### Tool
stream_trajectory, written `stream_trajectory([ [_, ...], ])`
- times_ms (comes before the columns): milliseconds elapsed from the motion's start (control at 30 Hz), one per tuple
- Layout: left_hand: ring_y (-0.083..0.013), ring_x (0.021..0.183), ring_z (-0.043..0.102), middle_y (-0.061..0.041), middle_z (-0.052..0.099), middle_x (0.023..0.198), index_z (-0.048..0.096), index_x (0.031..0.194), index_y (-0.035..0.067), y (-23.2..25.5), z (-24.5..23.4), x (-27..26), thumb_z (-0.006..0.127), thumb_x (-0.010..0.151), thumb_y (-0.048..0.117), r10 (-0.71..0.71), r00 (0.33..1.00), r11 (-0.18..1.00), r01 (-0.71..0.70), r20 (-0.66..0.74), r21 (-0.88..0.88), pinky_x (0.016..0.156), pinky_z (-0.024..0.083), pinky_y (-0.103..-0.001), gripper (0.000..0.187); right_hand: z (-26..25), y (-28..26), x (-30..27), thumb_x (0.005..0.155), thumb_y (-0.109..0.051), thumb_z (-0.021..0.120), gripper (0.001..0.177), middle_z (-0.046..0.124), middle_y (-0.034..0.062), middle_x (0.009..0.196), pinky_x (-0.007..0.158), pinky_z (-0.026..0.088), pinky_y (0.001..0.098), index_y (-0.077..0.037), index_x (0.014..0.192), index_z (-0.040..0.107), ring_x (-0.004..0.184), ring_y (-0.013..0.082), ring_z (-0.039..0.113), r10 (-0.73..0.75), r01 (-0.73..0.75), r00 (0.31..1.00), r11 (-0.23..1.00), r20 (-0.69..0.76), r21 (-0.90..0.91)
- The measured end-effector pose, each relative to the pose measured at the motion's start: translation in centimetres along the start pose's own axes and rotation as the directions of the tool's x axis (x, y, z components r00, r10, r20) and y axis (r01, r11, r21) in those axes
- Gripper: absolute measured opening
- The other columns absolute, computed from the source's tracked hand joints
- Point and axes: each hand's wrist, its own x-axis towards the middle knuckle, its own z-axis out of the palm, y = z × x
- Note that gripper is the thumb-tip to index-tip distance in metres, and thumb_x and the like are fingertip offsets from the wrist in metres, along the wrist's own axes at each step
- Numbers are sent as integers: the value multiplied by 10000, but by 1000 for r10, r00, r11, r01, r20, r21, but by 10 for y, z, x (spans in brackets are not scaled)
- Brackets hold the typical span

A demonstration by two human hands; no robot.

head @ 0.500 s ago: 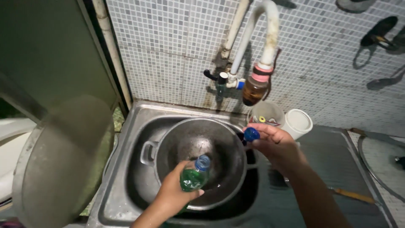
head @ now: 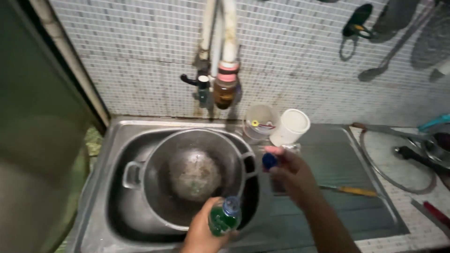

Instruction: Washing a large metal pot and other items in a sink.

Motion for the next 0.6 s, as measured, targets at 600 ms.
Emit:
stream_trajectory([
  [600,-259,1102,729,-114,725,1169,572,1353,93,-63,289,107,940,653,182,310,934,950,-310,175,-31,950,578,-375,796,-214,-18,-19,826,-39,763,457,743,61,1112,907,546,285,-26,1273,665,1027,126,690,-60,-64,931,945,-360,-322],
])
